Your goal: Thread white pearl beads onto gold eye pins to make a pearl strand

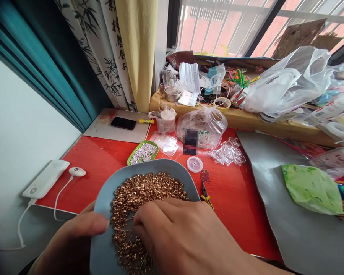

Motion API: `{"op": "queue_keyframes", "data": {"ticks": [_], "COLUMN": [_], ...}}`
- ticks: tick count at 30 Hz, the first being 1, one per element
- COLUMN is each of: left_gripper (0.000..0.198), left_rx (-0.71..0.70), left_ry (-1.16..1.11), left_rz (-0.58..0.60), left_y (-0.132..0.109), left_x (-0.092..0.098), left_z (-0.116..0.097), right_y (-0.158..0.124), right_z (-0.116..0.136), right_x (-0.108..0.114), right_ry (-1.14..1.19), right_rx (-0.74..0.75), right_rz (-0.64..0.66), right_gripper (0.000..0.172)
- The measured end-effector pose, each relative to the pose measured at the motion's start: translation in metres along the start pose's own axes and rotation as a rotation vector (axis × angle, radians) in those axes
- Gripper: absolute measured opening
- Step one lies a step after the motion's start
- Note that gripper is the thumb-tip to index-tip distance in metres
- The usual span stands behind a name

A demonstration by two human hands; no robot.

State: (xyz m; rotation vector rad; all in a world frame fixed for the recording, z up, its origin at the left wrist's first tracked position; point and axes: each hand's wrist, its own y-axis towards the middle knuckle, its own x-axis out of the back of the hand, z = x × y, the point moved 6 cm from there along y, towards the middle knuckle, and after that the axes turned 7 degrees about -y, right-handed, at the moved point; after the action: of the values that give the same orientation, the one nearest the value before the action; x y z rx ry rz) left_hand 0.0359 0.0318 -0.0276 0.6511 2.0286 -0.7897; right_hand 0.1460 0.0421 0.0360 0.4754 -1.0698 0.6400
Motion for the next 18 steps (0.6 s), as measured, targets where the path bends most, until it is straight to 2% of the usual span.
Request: {"op": "queue_keyframes", "data": {"ticks": [6, 10, 15, 18], "left_gripper": [0.049, 0.054, 0.06, 0.057], "left_rx": [-0.025, 0.02, 0.051, 0.061], "left_ry": [0.006, -0.054, -0.133, -0.154], "left_rz": [-0.052, -0.059, -0.061, -0.085], "left_y": [0.001, -0.002, -0.007, -0.009], "left_x": [-0.006, -0.007, -0.004, -0.003], "left_z": [0.0, 0.001, 0.002, 0.003], "right_y": [0.003, 0.001, -0.004, -0.011], "right_z": [0.002, 0.002, 0.004, 0.01], "right_x": [-0.002, 0.002, 0.01, 0.018], "right_ry": [0.013, 0.004, -0.112, -0.235], "right_rx": [0.046, 0.094, 0.101, 0.087], "right_rz": [0.042, -0.026, -0.038, -0.134], "right_gripper": [0.019, 0.024, 0.025, 0.03]}}
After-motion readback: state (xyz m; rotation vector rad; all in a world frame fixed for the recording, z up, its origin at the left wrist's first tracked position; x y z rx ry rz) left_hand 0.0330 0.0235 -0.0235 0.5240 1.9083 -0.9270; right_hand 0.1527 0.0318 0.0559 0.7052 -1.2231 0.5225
